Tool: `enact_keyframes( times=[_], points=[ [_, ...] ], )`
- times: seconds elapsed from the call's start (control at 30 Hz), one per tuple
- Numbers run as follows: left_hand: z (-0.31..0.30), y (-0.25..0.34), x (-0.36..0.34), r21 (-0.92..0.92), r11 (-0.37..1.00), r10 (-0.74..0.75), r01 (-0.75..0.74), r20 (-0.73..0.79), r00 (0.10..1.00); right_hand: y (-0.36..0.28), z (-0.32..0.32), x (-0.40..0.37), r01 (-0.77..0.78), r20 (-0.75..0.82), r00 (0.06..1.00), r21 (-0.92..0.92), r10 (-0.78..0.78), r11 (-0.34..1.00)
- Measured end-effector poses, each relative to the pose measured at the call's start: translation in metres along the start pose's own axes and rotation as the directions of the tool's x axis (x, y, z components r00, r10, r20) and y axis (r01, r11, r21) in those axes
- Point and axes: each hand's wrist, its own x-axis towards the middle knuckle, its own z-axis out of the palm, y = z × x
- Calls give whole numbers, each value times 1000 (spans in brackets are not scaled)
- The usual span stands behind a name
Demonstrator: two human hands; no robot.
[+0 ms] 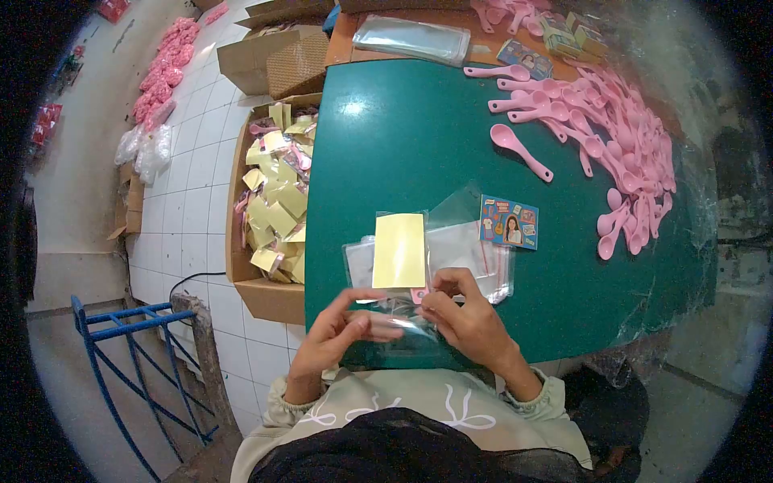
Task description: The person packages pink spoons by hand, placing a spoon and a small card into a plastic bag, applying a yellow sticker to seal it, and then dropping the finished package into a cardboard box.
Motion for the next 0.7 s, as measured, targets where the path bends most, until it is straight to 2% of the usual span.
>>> enact_keyframes(
  times=[0.07,0.1,0.17,0.2,0.3,0.33,0.43,0.53,0.7],
  points=[
    [-4,0,0,-20,1000,-25,23,-105,994,1,-2,1,-41,-8,999,44,42,998],
    [-4,-1,2,166,986,40,-21,-116,992,1,-3,1,-59,-4,998,62,60,996],
    [2,-7,5,513,854,167,-88,-109,980,1,-5,1,-97,14,995,99,96,990],
    [9,2,7,600,799,135,-35,-123,983,0,-6,1,-113,25,994,115,111,987],
    [12,0,12,748,660,261,-72,-139,955,-1,-10,-1,-243,77,970,193,232,951],
    [14,-2,14,738,670,288,-86,-152,945,-1,-11,-3,-300,100,953,222,285,928],
    [19,-2,14,727,681,291,-89,-157,944,3,-8,-8,-421,162,905,468,393,777],
    [19,-11,13,677,731,301,-79,-217,929,9,1,-14,-470,171,855,656,490,590],
    [18,-11,14,667,743,284,-47,-251,925,2,4,-9,-512,109,815,597,570,618]
  ],
)
